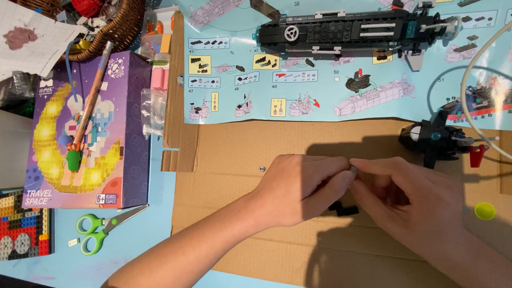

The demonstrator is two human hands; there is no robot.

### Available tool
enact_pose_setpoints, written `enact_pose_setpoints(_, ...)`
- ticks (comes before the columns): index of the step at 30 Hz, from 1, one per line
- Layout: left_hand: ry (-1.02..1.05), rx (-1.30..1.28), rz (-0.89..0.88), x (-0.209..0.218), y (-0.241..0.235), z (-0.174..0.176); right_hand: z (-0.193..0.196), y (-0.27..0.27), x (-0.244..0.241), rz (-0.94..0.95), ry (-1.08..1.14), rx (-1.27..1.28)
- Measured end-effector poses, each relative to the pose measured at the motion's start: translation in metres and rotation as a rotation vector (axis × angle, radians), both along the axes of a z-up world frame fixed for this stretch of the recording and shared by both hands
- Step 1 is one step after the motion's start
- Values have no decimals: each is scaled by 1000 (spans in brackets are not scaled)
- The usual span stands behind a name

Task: The person assembles a small black and red Lego component by connecting several pieces together. They then pick up a larger, partially assembled black and red Lego structure and attempt to attach the smaller component to it, following a visible instruction manual on the table.

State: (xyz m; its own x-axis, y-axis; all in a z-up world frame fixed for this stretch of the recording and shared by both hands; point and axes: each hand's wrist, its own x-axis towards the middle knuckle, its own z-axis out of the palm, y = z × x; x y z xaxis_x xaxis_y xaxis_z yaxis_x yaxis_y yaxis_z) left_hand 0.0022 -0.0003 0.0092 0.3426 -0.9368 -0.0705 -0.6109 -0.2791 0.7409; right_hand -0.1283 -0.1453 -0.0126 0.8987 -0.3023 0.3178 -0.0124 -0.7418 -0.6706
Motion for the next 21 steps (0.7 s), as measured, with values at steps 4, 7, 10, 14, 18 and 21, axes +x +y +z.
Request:
enact_pose_setpoints(4, 0, -3, -5, 1, 0, 0, -5, -1, 0, -25, 4, -41)
enact_pose_setpoints(7, 17, -8, -3, 1, 0, -1, -6, -2, 0, -9, -30, -58)
enact_pose_setpoints(10, -21, 11, -13, 1, -1, -2, -10, -4, -1, -9, 31, -7)
enact_pose_setpoints(14, -8, -8, 2, 0, 0, -2, -11, -3, -2, -29, 79, 12)
enact_pose_setpoints(18, -8, 7, 21, 0, 0, -2, -9, -2, -1, -43, 108, -34)
enact_pose_setpoints(21, -12, 36, -8, 1, -1, -2, -13, -3, 0, -39, 113, -13)
